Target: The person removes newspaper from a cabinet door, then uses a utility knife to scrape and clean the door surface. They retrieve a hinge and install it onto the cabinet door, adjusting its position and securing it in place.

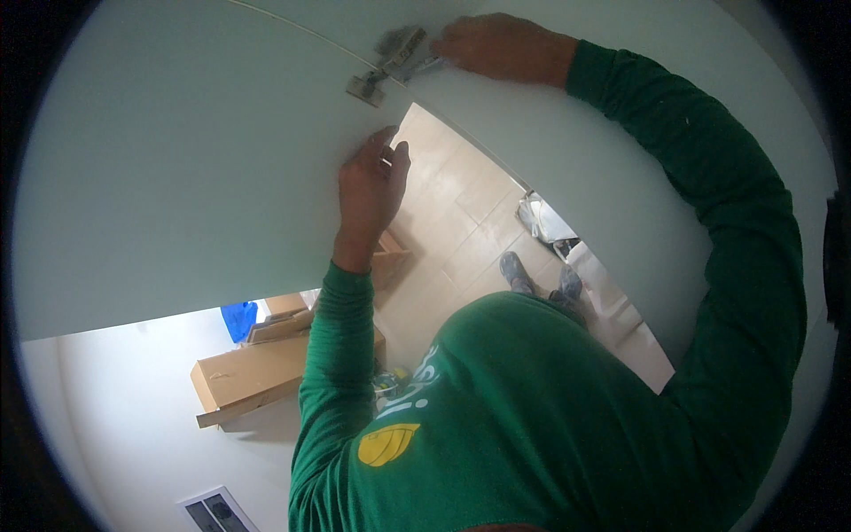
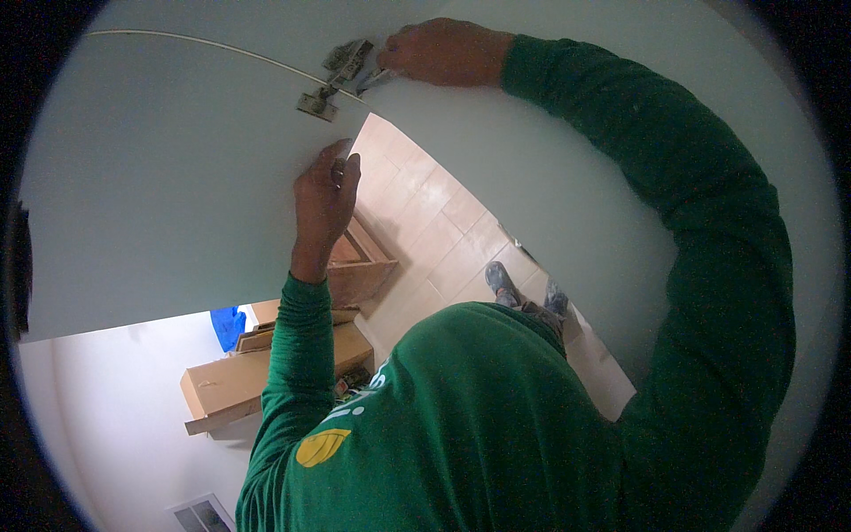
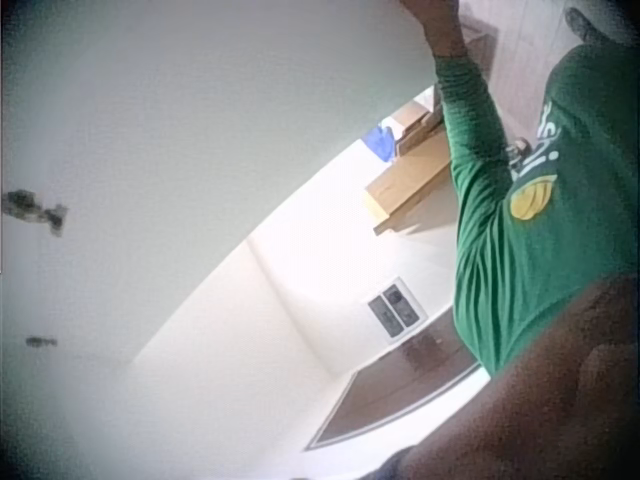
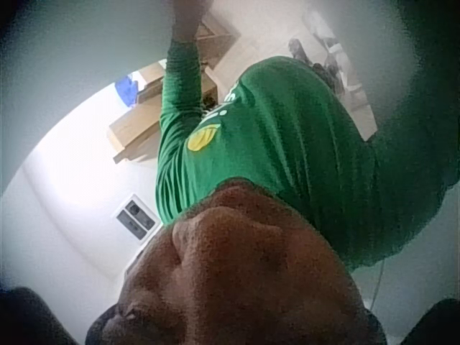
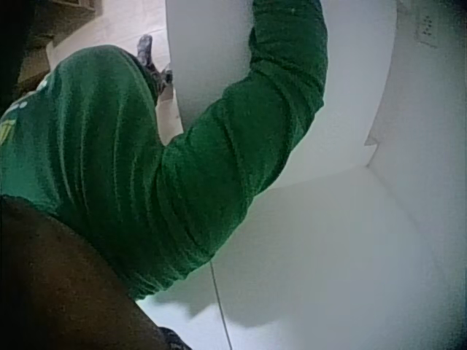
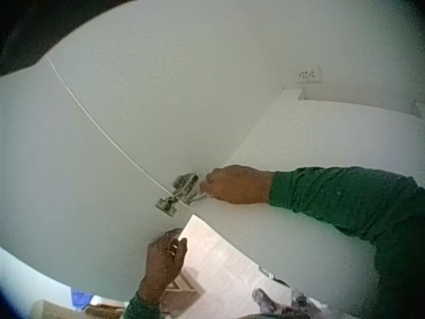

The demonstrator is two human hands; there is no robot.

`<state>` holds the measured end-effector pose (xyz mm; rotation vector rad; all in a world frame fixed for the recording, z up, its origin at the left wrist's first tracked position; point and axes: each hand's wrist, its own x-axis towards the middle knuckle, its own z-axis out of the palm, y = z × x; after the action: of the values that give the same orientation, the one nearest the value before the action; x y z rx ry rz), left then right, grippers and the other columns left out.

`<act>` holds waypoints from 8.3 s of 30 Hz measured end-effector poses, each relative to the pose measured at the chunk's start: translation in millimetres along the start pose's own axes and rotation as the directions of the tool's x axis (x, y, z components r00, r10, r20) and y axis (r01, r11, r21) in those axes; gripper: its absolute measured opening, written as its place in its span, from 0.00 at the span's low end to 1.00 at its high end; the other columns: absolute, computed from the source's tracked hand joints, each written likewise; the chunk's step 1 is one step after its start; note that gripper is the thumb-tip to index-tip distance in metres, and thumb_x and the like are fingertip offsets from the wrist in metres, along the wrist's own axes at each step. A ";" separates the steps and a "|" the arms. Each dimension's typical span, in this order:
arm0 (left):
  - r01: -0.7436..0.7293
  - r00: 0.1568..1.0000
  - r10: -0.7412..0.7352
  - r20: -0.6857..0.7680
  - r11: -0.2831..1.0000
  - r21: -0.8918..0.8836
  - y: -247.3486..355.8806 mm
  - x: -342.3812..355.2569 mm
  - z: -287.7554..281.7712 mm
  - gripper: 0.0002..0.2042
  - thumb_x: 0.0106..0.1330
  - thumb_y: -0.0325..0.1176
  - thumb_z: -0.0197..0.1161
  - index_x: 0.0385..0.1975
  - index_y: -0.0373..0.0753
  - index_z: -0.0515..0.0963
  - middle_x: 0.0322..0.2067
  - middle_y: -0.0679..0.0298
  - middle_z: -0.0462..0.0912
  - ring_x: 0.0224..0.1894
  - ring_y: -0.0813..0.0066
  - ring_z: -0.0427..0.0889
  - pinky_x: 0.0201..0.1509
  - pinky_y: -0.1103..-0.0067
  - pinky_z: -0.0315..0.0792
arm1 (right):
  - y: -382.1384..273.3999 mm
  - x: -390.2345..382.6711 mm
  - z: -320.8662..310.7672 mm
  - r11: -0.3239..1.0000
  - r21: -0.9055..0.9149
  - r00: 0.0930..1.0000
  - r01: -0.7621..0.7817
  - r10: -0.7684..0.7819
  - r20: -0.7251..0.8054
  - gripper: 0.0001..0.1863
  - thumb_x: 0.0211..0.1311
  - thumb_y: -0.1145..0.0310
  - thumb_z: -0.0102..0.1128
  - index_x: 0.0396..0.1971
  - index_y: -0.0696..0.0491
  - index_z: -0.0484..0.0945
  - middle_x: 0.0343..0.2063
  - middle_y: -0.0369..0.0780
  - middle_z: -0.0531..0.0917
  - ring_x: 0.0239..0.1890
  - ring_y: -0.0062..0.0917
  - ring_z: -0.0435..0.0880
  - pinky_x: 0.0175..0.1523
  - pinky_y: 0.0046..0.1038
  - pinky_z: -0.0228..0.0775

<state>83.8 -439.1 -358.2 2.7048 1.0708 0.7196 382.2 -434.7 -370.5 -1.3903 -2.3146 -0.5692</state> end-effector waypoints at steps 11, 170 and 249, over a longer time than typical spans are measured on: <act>0.033 0.999 -0.033 0.027 0.999 0.002 1.9 2.5 -0.2 0.13 0.68 0.33 0.65 0.49 0.35 0.81 0.26 0.56 0.87 0.23 0.66 0.85 0.30 0.73 0.79 | -3.0 5.2 -0.3 0.999 0.008 0.998 -0.038 0.037 0.059 0.17 0.70 0.69 0.59 0.56 0.55 0.77 0.54 0.44 0.81 0.53 0.34 0.84 0.57 0.32 0.81; 0.041 0.997 -0.044 0.071 0.998 0.036 -7.2 3.5 8.0 0.14 0.72 0.35 0.61 0.50 0.34 0.80 0.27 0.55 0.87 0.24 0.71 0.85 0.30 0.74 0.78 | 0.4 -3.7 7.4 1.000 0.006 0.998 -0.011 0.011 -0.055 0.23 0.67 0.66 0.61 0.62 0.43 0.75 0.42 0.42 0.79 0.52 0.33 0.80 0.63 0.35 0.75; -0.557 0.823 0.351 0.446 0.353 0.751 -3.8 84.9 15.4 0.14 0.65 0.30 0.62 0.50 0.35 0.77 0.31 0.58 0.83 0.27 0.68 0.87 0.27 0.77 0.83 | 79.3 -17.9 -1.1 0.899 0.431 0.997 -0.080 0.067 0.046 0.21 0.55 0.57 0.63 0.44 0.56 0.85 0.37 0.52 0.83 0.42 0.46 0.83 0.49 0.45 0.75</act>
<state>142.6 -378.2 -340.6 3.9382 0.6669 -0.2418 460.9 -414.5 -367.2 -1.2638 -2.2180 -0.0003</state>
